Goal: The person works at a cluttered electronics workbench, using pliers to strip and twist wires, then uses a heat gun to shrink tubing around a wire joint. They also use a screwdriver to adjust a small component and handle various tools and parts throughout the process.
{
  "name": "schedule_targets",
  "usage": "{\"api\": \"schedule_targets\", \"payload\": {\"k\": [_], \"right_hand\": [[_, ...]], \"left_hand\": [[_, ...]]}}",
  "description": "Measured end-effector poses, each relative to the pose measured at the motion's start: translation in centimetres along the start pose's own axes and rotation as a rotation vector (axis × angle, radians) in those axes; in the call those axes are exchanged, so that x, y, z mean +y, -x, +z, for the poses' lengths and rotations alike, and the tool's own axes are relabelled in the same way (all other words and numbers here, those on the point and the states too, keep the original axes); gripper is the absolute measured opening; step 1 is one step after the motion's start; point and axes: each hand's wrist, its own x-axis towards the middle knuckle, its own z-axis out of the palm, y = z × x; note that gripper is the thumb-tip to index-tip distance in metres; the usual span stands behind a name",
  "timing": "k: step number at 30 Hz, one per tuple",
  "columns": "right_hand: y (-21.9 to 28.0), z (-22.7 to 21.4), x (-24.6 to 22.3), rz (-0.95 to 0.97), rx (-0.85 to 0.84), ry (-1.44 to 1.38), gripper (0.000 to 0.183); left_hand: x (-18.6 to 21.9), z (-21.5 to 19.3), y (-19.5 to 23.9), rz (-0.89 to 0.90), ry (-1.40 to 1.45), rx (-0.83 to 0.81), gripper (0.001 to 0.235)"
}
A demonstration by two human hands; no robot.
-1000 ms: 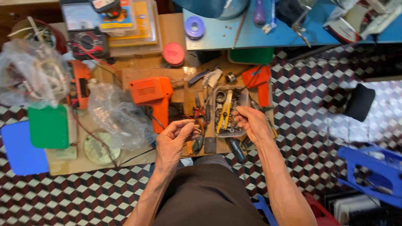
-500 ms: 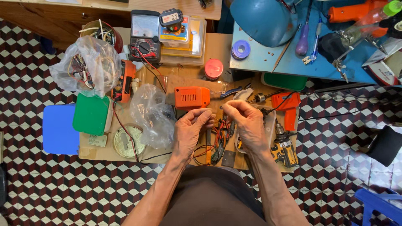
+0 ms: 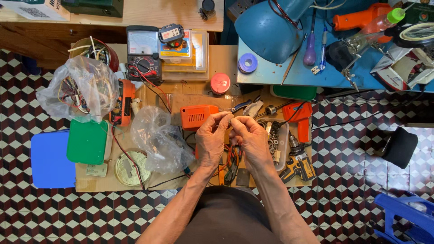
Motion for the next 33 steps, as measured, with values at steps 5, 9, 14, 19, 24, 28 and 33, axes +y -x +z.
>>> {"api": "schedule_targets", "payload": {"k": [5,9,14,19,24,28,33], "right_hand": [[-0.9,-0.1,0.0,-0.049,-0.021,-0.149,0.016],[-1.3,-0.1,-0.2,-0.087,0.004,-0.048,0.017],[-1.3,-0.4,-0.5,-0.206,-0.007,0.246,0.018],[-1.3,0.0,-1.1,-0.214,-0.018,0.286,0.018],[-1.2,0.8,-1.1,-0.187,0.007,0.251,0.017],[-1.1,1.0,-1.1,-0.223,0.026,0.332,0.017],[-1.7,1.1,-0.8,-0.158,0.066,0.249,0.017]], "left_hand": [[0.1,0.1,-0.7,-0.048,0.069,-0.058,0.022],[0.1,-0.8,-1.3,-0.054,-0.002,-0.162,0.023],[-0.4,-1.8,-3.0,-0.224,0.248,-0.298,0.023],[-0.7,-1.9,-2.9,-0.374,0.467,-0.266,0.024],[-0.7,-2.1,-2.4,-0.441,0.546,-0.209,0.025],[-0.6,-2.8,-3.0,-0.529,0.651,-0.225,0.023],[-0.7,-2.8,-3.0,-0.399,0.585,-0.273,0.023]]}}
